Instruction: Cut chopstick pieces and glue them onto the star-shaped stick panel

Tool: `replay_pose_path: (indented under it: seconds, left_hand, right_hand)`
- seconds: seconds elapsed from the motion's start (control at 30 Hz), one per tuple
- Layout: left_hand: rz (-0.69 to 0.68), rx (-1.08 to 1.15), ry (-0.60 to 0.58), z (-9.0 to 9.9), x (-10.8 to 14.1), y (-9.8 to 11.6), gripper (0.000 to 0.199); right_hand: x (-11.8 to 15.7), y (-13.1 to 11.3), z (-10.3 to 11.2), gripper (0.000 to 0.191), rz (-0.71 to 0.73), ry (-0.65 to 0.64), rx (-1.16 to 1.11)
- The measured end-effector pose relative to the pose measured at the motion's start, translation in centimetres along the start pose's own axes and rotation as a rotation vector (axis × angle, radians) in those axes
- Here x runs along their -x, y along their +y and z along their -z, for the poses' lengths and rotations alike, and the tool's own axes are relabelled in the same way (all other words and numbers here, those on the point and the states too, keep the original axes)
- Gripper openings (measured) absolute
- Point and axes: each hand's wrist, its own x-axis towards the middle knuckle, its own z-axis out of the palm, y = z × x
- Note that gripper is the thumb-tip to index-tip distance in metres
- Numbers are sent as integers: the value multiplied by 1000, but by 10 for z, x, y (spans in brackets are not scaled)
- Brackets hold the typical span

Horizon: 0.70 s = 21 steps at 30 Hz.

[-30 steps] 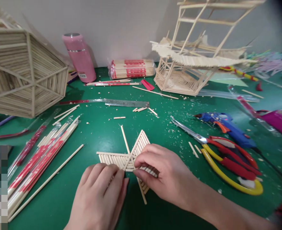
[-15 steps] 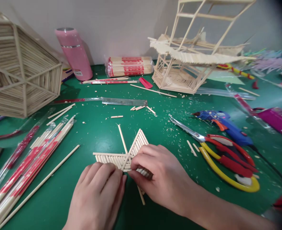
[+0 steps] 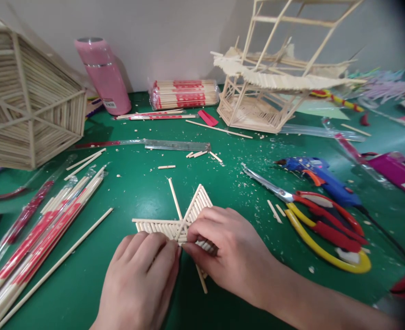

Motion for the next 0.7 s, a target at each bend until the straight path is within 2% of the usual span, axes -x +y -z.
replay_pose_path:
  seconds: [0.23, 0.33, 0.47, 0.53, 0.7]
  left_hand:
    - [-7, -13, 26, -1, 0, 0, 12]
    - [-4, -2, 49, 0, -1, 2, 10]
    - [19, 2, 86, -1, -3, 3, 9]
    - [2, -13, 69, -2, -4, 3, 11]
    - [-17, -2, -5, -3, -6, -1, 16]
  right_hand:
    - [0, 0, 1, 10, 11, 20, -16]
    - [-2, 1, 6, 10, -8, 35, -202]
    - [-4, 5, 14, 14, -120, 127, -436]
    - [-5, 7, 15, 13, -138, 160, -447]
    - [-5, 11, 13, 8, -150, 144, -422]
